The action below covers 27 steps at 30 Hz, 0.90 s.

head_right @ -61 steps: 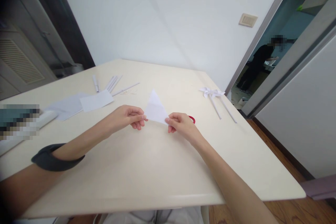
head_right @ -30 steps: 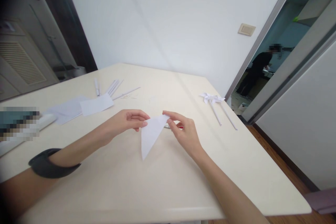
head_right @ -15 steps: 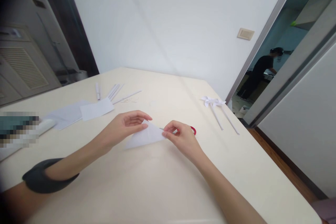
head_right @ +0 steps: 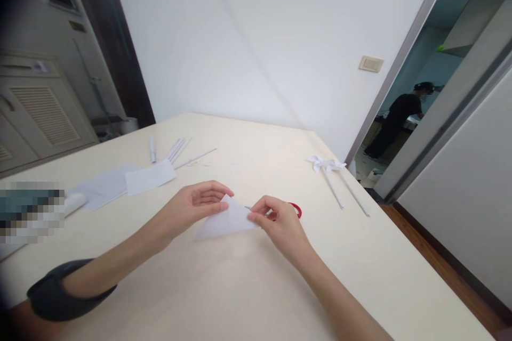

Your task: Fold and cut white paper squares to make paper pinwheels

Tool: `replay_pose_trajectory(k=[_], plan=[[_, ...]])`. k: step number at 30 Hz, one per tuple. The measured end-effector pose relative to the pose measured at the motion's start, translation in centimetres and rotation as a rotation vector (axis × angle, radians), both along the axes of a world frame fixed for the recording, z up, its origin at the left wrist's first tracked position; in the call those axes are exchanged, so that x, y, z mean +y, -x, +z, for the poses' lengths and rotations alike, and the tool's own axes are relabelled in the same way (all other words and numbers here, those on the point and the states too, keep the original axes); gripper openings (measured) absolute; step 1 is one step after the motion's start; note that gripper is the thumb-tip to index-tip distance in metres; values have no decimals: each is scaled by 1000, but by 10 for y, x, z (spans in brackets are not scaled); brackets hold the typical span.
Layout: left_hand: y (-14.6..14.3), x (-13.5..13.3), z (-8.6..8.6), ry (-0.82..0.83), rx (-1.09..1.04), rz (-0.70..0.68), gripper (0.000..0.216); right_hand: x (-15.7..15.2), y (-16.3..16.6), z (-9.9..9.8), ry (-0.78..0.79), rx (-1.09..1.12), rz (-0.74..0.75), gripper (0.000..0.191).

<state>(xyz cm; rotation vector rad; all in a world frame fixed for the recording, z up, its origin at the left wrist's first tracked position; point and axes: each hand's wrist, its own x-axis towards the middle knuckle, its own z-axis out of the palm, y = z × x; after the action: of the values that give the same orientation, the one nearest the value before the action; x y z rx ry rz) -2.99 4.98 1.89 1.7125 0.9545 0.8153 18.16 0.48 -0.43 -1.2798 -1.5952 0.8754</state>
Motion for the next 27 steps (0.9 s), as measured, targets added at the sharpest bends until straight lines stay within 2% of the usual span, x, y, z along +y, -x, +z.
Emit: replay_pose_trajectory(k=[5,11,15,20,23,27], plan=[[-3,-2,-2,93,57,-119,31,-2,3,0,-1,13,-11,13],[-4,-1,-10,97,55,-166,22,-4,4,1,-7,-3,-17,15],[-2,-2,-9,74,64,-141,14,-4,4,2,17,-61,50,12],[-1,-2,-8,130,71,-224,15,-4,5,1,-20,-131,72,22],[-2,2,-13,192,73,-286,18,-5,5,2,-62,-162,59,21],[-2,7,-23,203,62,-268,17,-5,5,1,-46,-202,93,17]])
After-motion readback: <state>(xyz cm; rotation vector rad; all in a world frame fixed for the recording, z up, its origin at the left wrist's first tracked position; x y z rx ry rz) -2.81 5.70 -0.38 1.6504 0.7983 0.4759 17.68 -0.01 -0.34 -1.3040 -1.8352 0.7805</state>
